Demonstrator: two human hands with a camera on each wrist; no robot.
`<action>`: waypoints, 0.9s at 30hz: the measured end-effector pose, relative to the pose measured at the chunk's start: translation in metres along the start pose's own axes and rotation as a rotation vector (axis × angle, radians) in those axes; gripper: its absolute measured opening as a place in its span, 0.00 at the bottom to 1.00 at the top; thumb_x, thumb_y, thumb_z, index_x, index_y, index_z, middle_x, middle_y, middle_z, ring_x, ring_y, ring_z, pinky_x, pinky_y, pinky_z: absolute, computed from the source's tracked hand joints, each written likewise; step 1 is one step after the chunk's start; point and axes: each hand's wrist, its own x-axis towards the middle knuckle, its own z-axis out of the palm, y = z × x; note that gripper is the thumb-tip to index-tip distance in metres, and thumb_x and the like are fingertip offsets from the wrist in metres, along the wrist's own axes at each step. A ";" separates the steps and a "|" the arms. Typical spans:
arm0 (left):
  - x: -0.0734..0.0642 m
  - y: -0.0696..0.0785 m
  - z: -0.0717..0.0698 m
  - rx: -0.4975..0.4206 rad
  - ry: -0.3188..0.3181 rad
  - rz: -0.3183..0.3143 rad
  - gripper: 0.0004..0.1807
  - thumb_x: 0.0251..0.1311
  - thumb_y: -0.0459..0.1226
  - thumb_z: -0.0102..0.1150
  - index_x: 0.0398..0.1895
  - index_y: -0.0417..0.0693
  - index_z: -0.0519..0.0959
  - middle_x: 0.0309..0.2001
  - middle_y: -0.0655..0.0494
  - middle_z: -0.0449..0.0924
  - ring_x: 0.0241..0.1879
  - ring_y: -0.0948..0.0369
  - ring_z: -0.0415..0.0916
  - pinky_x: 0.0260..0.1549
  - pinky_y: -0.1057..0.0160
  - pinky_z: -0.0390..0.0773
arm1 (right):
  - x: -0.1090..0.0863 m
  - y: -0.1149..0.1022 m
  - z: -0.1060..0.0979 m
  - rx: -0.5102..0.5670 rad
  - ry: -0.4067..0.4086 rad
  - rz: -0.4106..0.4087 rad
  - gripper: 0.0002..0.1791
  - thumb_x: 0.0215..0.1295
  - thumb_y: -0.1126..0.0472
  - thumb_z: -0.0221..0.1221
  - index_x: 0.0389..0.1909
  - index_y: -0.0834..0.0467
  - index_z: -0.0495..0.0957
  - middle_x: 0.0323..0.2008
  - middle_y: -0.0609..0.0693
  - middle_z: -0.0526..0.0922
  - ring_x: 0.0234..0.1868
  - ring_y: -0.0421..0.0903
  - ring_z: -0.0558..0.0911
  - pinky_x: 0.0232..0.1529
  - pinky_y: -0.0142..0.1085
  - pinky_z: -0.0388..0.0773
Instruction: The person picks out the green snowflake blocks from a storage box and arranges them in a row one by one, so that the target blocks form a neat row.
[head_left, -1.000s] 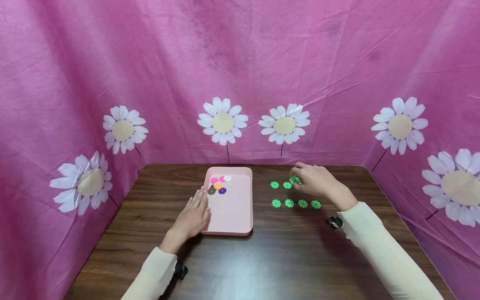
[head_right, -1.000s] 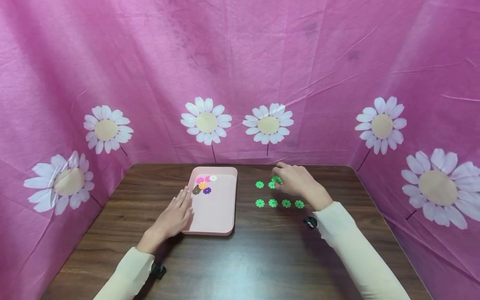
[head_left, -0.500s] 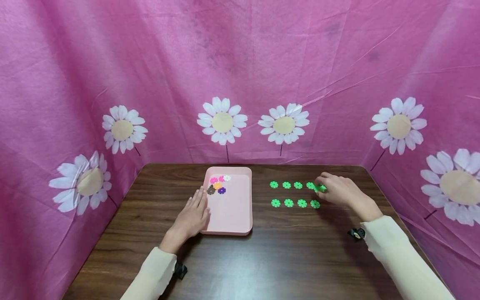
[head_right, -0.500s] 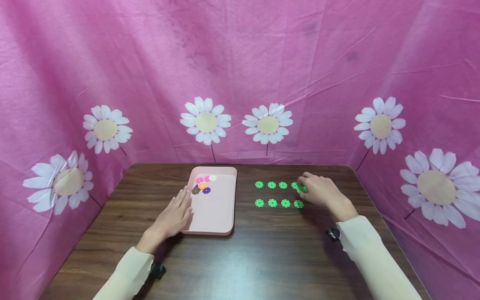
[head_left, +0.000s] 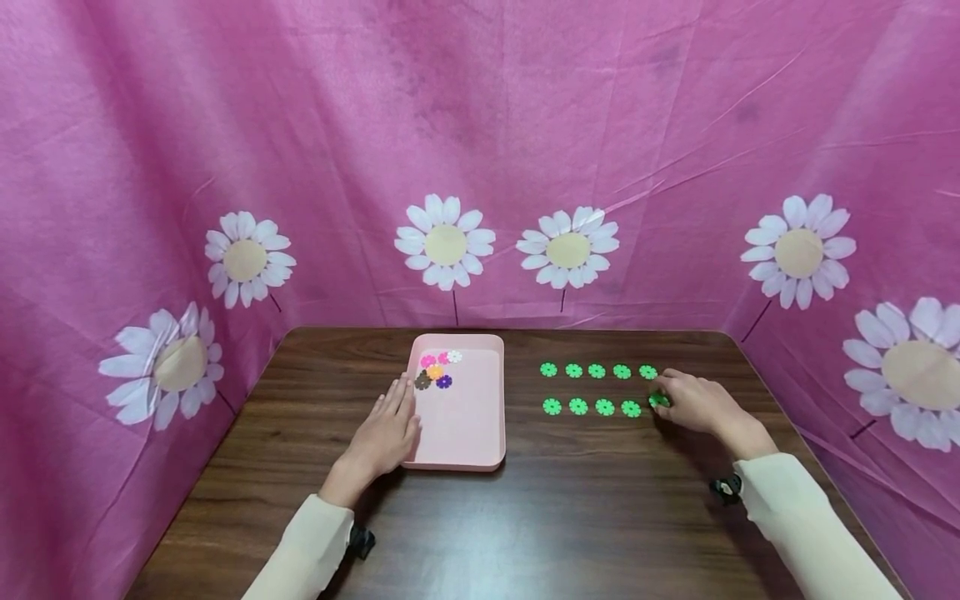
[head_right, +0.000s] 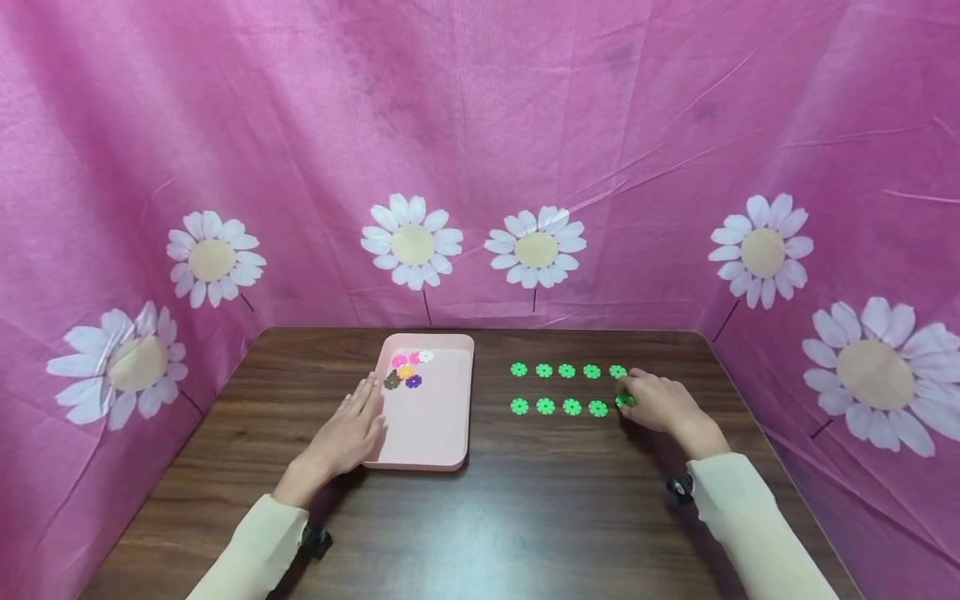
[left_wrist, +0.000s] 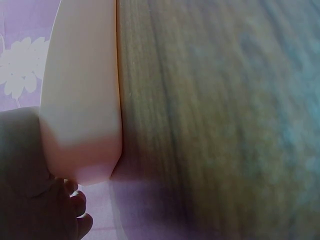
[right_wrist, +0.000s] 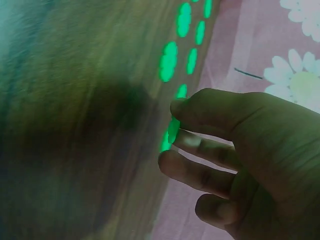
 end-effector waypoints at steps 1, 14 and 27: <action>0.000 0.000 0.000 -0.002 0.007 0.002 0.36 0.83 0.42 0.43 0.84 0.29 0.51 0.86 0.35 0.44 0.85 0.40 0.47 0.83 0.39 0.54 | -0.001 0.001 0.002 -0.001 -0.006 0.002 0.13 0.64 0.57 0.71 0.47 0.56 0.87 0.41 0.50 0.83 0.32 0.46 0.82 0.31 0.54 0.82; 0.000 -0.001 0.003 0.010 0.044 0.020 0.35 0.82 0.40 0.45 0.82 0.27 0.54 0.85 0.33 0.48 0.84 0.38 0.51 0.82 0.38 0.58 | -0.007 0.006 0.015 0.008 -0.006 0.014 0.15 0.65 0.57 0.72 0.50 0.59 0.86 0.47 0.55 0.84 0.36 0.53 0.87 0.35 0.56 0.86; -0.001 0.002 0.000 -0.011 0.005 0.007 0.36 0.82 0.41 0.44 0.83 0.27 0.52 0.85 0.33 0.46 0.85 0.38 0.49 0.83 0.38 0.55 | -0.011 0.006 0.014 0.019 0.009 0.045 0.14 0.68 0.57 0.69 0.50 0.59 0.86 0.48 0.56 0.85 0.38 0.54 0.87 0.35 0.56 0.85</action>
